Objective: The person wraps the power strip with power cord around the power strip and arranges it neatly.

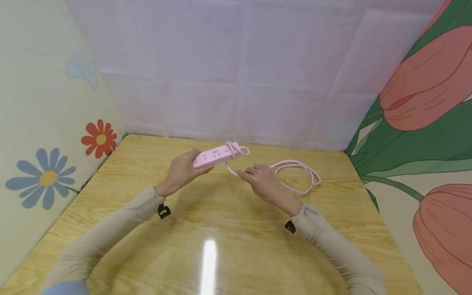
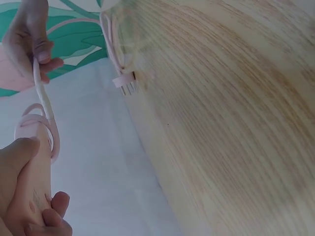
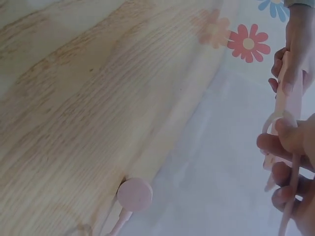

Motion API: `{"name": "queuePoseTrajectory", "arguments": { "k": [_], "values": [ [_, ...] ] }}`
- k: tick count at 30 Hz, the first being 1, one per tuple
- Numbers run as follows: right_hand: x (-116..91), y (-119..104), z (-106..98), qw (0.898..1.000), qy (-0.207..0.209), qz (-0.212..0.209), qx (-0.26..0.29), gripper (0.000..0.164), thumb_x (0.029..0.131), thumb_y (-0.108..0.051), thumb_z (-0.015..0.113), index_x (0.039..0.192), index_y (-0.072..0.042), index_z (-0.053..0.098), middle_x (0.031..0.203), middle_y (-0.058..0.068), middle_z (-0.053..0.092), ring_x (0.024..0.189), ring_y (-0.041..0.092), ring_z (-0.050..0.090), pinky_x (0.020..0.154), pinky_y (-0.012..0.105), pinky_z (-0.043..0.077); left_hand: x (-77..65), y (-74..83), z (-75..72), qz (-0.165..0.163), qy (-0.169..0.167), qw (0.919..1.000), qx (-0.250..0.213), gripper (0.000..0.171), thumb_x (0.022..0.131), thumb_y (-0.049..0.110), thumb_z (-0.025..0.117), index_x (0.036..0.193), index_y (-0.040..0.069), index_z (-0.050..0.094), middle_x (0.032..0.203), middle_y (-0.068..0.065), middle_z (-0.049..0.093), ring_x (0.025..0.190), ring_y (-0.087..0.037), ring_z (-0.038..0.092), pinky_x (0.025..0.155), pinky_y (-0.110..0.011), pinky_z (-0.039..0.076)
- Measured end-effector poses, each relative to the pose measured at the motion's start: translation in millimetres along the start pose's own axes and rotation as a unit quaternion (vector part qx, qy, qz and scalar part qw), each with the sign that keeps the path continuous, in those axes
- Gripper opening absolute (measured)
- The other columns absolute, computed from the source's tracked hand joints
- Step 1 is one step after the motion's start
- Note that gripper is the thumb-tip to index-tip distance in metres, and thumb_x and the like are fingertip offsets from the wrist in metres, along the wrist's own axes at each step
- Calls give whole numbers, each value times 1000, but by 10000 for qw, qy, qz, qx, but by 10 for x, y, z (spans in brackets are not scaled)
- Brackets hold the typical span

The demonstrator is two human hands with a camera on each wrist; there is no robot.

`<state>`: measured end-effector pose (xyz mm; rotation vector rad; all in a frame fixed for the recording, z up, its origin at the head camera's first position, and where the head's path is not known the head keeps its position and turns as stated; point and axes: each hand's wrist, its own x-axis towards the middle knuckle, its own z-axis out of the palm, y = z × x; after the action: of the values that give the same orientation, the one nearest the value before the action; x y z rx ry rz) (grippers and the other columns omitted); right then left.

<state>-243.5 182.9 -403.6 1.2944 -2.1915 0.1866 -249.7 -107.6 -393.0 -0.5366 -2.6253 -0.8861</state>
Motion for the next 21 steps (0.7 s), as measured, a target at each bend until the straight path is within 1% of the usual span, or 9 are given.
{"name": "queuePoseTrajectory", "arguments": {
  "k": [4,8,11,12,13,17,19,21],
  "values": [
    [11,15,-19,9987,442,-62,235,23,83,-4,75,105,-5,74,84,9,69,70,25,61,63,39,51,-1,-14,-2,-61,-105,9999,-11,51,82,38,81,112,1,64,95,-11,69,75,-21,64,61,-32,53],
    [17,10,-24,9965,732,-76,390,20,82,-2,75,101,-3,74,84,10,68,70,25,61,61,38,51,-6,-32,9,-115,-178,9998,32,50,82,39,81,110,2,65,93,-9,69,74,-20,62,60,-31,51],
    [18,7,-24,9956,835,-69,419,19,80,1,76,99,-2,74,85,11,67,71,26,60,61,37,51,-14,-42,23,-140,-271,9995,68,49,82,40,81,109,2,65,92,-8,68,73,-19,62,59,-31,51],
    [19,5,-25,9954,854,-75,436,21,79,5,76,99,-1,73,85,12,67,72,26,60,61,37,52,-17,-42,29,-141,-303,9994,78,49,83,40,80,110,2,65,93,-8,68,73,-19,62,59,-30,50],
    [22,5,-29,9954,847,-85,447,22,79,9,74,100,0,73,86,12,67,73,26,60,62,36,52,-21,-41,33,-132,-318,9994,95,49,83,40,80,110,2,65,93,-8,69,73,-19,61,59,-30,50],
    [55,2,-50,9956,809,-215,426,36,75,22,63,104,3,72,90,14,66,77,28,60,67,38,52,-42,-39,48,-80,-393,9991,124,50,83,40,80,111,1,65,93,-8,69,72,-18,61,58,-29,49],
    [74,8,-60,9955,847,-277,324,40,74,24,58,105,2,73,91,14,66,76,28,58,67,39,51,-50,-38,56,-18,-436,9989,140,50,83,39,80,111,1,65,93,-8,69,71,-17,61,57,-28,49],
    [87,20,-66,9947,968,-291,171,39,75,23,58,103,1,74,90,13,67,74,27,56,64,39,48,-53,-38,67,58,-486,9987,145,50,83,39,80,111,1,66,93,-7,69,71,-16,60,56,-27,48]
  ]
}}
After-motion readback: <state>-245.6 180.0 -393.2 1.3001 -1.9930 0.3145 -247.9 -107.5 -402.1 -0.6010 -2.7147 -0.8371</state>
